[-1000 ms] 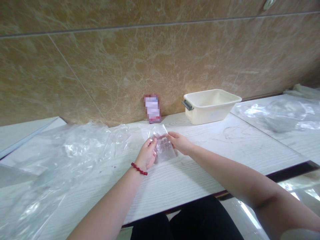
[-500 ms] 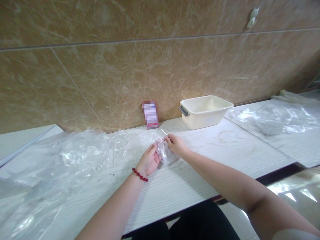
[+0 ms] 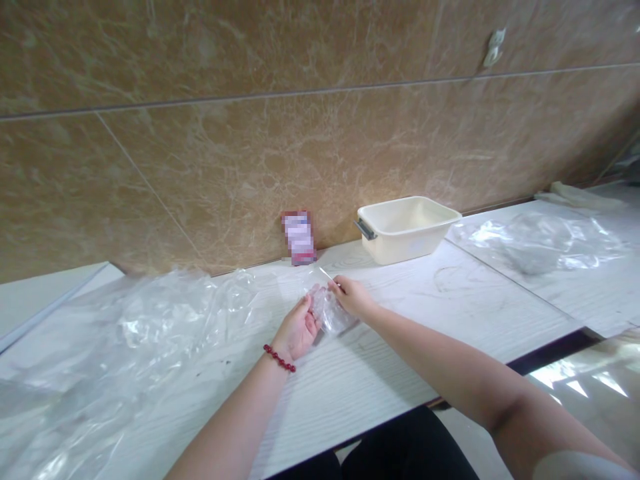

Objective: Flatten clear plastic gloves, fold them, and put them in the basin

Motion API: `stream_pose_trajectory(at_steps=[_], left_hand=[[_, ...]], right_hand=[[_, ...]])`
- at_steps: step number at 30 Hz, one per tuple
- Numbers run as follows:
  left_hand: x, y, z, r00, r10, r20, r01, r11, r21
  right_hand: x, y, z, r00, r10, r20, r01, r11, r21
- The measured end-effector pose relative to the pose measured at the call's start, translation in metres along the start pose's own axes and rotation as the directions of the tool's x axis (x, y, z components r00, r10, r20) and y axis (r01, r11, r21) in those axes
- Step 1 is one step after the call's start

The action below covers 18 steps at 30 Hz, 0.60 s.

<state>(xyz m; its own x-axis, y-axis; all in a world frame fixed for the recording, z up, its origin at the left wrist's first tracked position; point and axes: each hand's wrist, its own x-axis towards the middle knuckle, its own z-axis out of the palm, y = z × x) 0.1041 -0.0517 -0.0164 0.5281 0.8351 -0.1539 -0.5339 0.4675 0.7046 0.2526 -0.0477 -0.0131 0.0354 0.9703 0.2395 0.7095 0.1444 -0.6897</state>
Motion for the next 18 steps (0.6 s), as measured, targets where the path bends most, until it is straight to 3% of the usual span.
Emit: stream_pose_trajectory(at_steps=[9,14,18], left_hand=[[0.003,-0.001,-0.002,0.999,0.034,-0.032,-0.032,0.999,0.044],[0.001,0.001,-0.001,1.0,0.027,-0.009,-0.026,0.999,0.043],[0.0,0.004,-0.002,0.999,-0.003,0.037,0.002,0.999,0.043]], right_hand=[[-0.003,0.003,0.002,0.98,0.028,0.198,-0.071,0.974,0.214],[-0.001,0.001,0.002,0.962,0.071,0.264,-0.193,0.86,0.472],[0.009,-0.006,-0.015,0.949,0.161,0.272,-0.294,0.768,0.569]])
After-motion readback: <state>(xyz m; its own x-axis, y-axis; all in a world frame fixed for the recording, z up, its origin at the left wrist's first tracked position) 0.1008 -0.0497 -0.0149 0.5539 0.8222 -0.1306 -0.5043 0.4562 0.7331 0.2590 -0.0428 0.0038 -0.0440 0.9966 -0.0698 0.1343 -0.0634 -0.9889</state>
